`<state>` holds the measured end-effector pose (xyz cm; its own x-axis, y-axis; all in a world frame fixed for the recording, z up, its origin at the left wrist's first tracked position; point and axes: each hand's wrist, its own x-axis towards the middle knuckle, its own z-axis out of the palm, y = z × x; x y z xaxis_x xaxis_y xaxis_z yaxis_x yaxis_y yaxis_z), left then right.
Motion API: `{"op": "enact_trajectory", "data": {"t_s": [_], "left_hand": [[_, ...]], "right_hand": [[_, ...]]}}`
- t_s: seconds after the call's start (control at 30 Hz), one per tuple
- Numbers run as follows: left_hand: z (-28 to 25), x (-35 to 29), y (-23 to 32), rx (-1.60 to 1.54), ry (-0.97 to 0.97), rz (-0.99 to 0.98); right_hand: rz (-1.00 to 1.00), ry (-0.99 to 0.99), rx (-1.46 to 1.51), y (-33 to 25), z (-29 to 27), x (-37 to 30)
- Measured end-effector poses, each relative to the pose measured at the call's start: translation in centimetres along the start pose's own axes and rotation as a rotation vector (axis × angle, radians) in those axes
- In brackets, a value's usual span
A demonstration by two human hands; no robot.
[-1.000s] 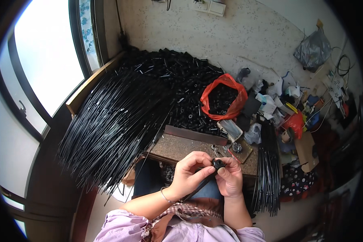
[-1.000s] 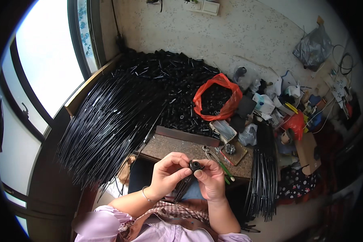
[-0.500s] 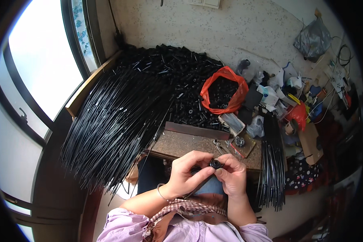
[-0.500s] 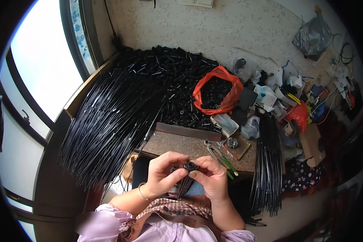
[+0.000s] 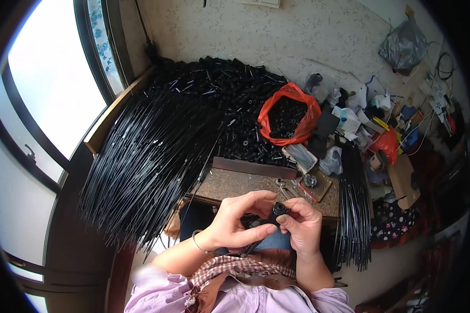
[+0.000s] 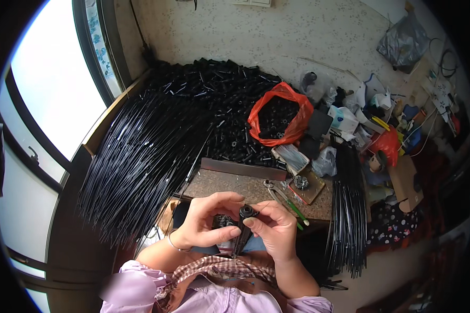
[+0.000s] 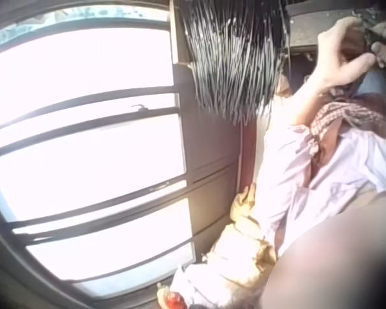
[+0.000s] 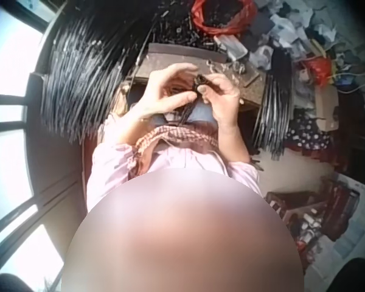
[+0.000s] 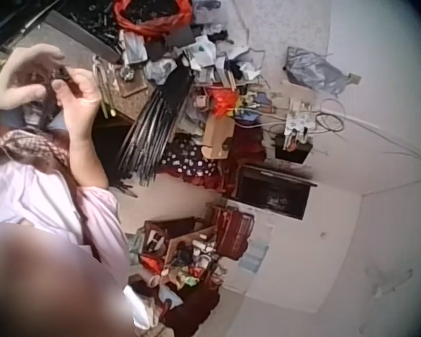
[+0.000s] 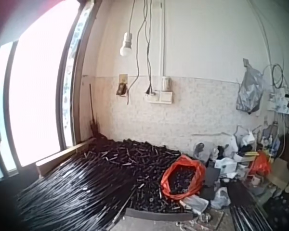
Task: Assembling components for umbrella ribs by attaching plastic tips and connectors to long rods.
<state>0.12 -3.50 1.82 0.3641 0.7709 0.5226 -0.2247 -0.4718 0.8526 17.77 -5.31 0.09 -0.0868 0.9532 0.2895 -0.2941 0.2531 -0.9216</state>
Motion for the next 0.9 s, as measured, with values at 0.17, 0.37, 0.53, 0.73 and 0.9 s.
{"op": "enact_trajectory", "data": {"t_s": [0.17, 0.37, 0.53, 0.73, 0.9], "left_hand": [[0.9, -1.0, -0.6, 0.463, 0.086, 0.142], [0.9, -0.9, -2.0, 0.368, 0.049, 0.167], [1.7, -2.1, -3.0, 0.219, 0.13, 0.077], [1.4, -3.1, -3.8, -0.26, -0.175, -0.065], [0.8, -2.3, -1.9, -0.495, -0.077, -0.37]], "right_hand": [[0.146, -0.158, 0.311, 1.3, -0.5, 0.3], [-0.144, -0.031, 0.038, 2.9, 1.0, 0.5], [-0.226, 0.071, -0.215, 2.5, 2.3, -0.2], [0.162, -0.172, 0.102, 1.8, 0.9, 0.7], [-0.157, -0.042, -0.418, -0.7, 1.4, 0.4]]}}
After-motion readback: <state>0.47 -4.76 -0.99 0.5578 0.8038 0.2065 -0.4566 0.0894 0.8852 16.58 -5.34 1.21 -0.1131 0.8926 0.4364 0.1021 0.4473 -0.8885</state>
